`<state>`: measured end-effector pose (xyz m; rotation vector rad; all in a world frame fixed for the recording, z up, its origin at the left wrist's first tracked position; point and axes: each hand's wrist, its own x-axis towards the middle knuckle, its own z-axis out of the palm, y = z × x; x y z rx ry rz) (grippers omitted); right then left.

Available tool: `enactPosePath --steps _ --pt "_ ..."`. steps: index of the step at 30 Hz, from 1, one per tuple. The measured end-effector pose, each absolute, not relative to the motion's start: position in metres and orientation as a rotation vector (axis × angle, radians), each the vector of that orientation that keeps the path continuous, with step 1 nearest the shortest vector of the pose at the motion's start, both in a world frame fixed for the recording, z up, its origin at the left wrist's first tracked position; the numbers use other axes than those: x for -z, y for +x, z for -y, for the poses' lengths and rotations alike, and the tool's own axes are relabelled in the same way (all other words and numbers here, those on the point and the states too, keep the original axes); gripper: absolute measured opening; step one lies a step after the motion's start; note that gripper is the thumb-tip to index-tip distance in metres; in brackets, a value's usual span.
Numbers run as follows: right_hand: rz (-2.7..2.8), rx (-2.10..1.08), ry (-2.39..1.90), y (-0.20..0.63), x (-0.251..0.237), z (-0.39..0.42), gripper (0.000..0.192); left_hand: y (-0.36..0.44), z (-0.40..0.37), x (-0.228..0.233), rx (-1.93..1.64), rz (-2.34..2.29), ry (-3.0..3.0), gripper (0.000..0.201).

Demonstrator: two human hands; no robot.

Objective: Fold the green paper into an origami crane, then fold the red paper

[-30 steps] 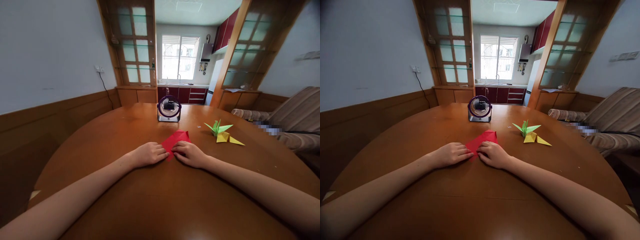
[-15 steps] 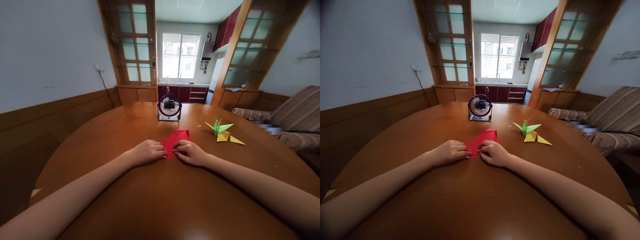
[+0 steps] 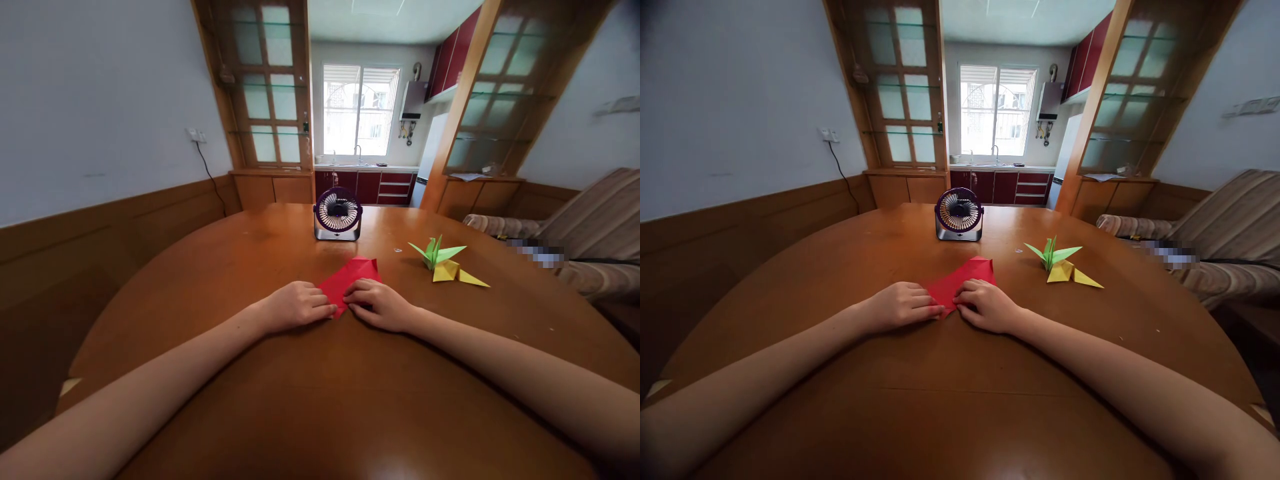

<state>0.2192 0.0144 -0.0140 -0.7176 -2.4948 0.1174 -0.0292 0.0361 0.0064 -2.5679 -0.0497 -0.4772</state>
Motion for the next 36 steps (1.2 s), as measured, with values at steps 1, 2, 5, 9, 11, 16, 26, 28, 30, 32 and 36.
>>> enactPosePath --steps 1,2,5,9,11,16,26,28,30,32,36 --pt "2.497 -0.117 -0.716 0.219 0.014 -0.014 0.023 -0.029 -0.035 -0.007 0.471 0.054 -2.573 0.025" --pt "2.498 -0.115 -0.716 0.219 0.013 -0.014 0.023 -0.029 -0.035 -0.007 0.47 0.061 -2.581 0.026" --pt "2.496 -0.114 -0.724 0.218 0.012 -0.013 0.021 -0.028 -0.036 -0.004 0.492 0.087 -2.603 0.029" --pt "2.511 -0.116 -0.714 0.218 0.01 -0.012 0.019 -0.028 -0.038 0.003 0.628 0.164 -2.635 0.028" --pt "2.519 -0.112 -0.714 0.217 0.01 -0.011 0.018 -0.027 -0.038 0.006 0.708 0.246 -2.673 0.027" --pt "2.514 -0.081 -0.73 0.216 0.011 -0.012 0.016 -0.027 -0.035 0.004 0.779 0.415 -2.831 0.024" --pt "2.489 -0.083 -0.797 0.215 0.014 -0.013 0.012 -0.028 -0.038 0.007 0.85 0.691 -2.932 0.024" --pt "2.474 -0.073 -0.837 0.215 0.013 -0.012 0.008 -0.026 -0.038 0.01 0.923 0.844 -2.992 0.027" --pt "2.467 -0.065 -0.841 0.216 0.013 -0.011 0.006 -0.024 -0.038 0.012 1.004 1.033 -3.062 0.031" --pt "2.488 -0.043 -0.786 0.217 0.013 -0.011 0.007 -0.02 -0.039 0.013 1.077 1.224 -3.12 0.032" --pt "2.552 0.021 -0.63 0.218 0.013 -0.012 0.019 -0.016 -0.04 0.013 1.166 1.461 -3.157 0.033"
